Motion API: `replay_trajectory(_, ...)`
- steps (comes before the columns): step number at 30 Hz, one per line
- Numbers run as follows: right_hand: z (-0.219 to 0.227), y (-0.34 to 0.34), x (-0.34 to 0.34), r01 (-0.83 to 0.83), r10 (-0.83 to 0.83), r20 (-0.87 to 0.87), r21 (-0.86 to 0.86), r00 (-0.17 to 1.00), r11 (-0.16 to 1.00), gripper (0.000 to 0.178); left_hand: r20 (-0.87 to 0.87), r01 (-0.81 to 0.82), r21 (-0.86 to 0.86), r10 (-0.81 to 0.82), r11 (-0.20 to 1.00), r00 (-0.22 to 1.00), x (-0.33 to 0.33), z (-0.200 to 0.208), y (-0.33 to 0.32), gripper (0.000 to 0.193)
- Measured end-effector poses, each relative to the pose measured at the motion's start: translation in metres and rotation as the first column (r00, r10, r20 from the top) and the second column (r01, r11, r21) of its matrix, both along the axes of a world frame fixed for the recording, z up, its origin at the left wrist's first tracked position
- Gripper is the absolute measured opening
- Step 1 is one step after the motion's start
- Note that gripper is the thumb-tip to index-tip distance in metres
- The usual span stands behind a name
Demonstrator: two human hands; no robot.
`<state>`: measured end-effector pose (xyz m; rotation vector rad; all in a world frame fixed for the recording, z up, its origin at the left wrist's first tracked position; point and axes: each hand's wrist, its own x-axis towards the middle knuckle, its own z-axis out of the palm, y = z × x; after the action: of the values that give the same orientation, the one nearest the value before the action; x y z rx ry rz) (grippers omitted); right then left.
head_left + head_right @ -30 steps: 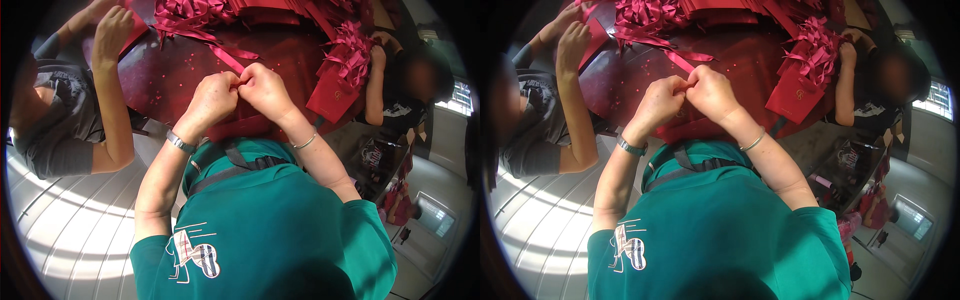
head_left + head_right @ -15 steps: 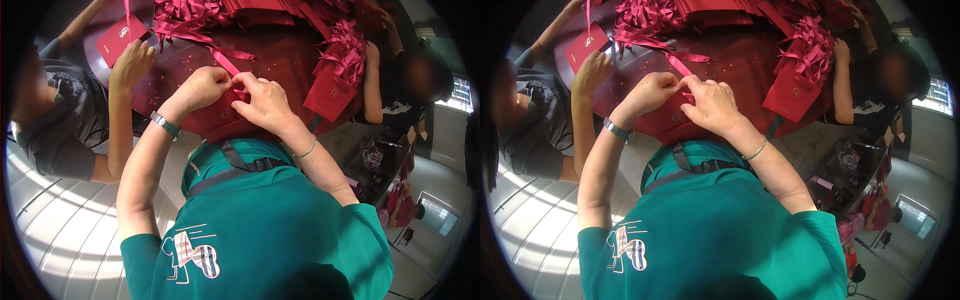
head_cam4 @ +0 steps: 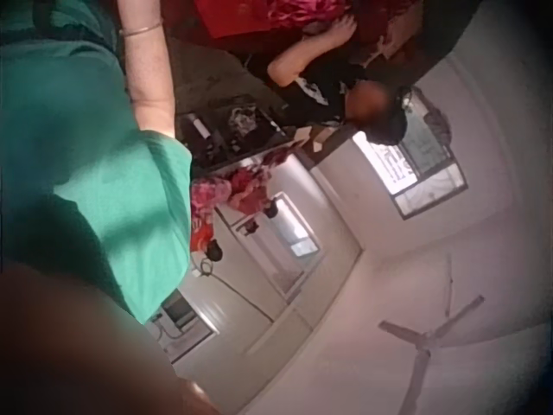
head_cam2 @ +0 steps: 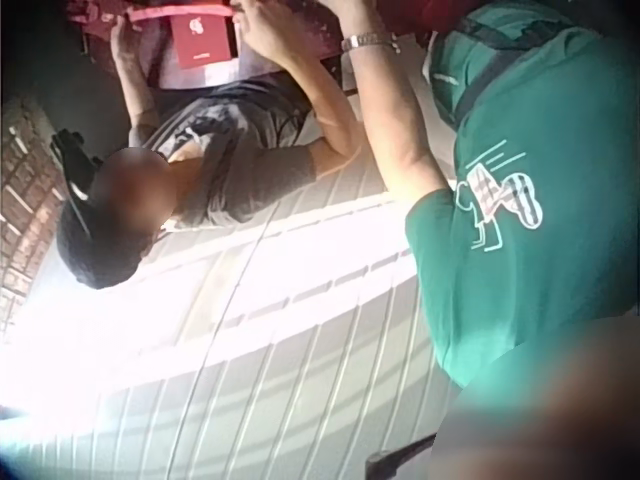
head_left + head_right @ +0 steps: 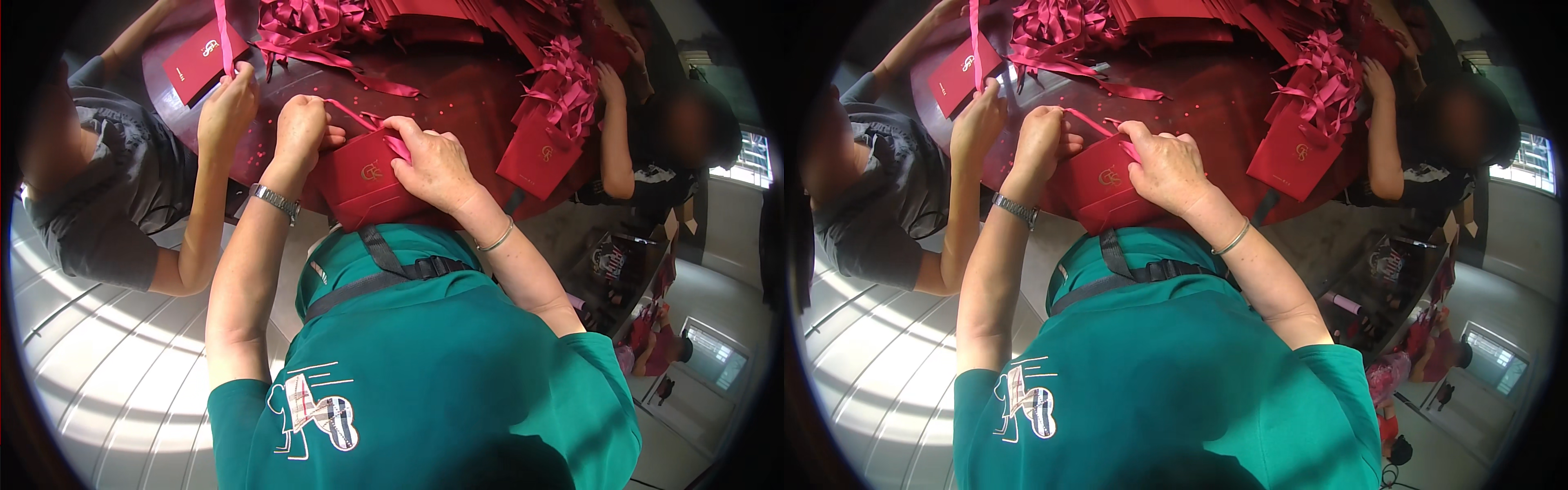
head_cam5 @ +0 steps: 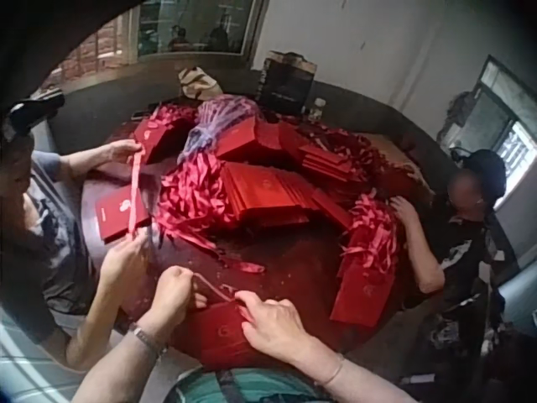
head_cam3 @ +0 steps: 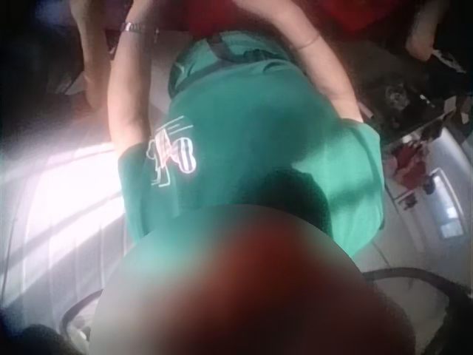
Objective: The person fastens a strap buckle around their waist by hand, then threads ribbons through red gift bags to assemble handles.
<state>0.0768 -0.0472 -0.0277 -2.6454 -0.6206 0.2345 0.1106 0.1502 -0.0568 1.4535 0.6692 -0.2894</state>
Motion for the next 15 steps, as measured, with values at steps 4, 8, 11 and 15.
replay_trajectory(4,0.0,-0.002,0.002,-0.016,0.016,-0.011,-0.016,1.0,1.0,0.052,0.103,0.055,0.126,-0.068,0.991,0.992,-0.008,0.0,0.004,0.027)
replay_trajectory(8,0.006,-0.013,-0.001,-0.013,0.018,-0.038,0.11,0.999,0.994,0.061,0.48,0.216,0.433,-0.426,0.875,0.767,-0.02,-0.035,0.02,0.027)
replay_trajectory(11,0.019,-0.034,-0.004,0.055,-0.029,-0.097,0.273,0.995,0.961,0.059,0.317,0.323,0.662,-0.644,0.676,0.697,-0.048,-0.004,0.02,0.019)
replay_trajectory(15,0.026,-0.076,-0.007,0.028,-0.007,-0.143,0.141,0.99,0.99,0.047,0.358,0.193,0.785,-0.685,0.589,0.634,-0.055,-0.003,0.028,0.015)
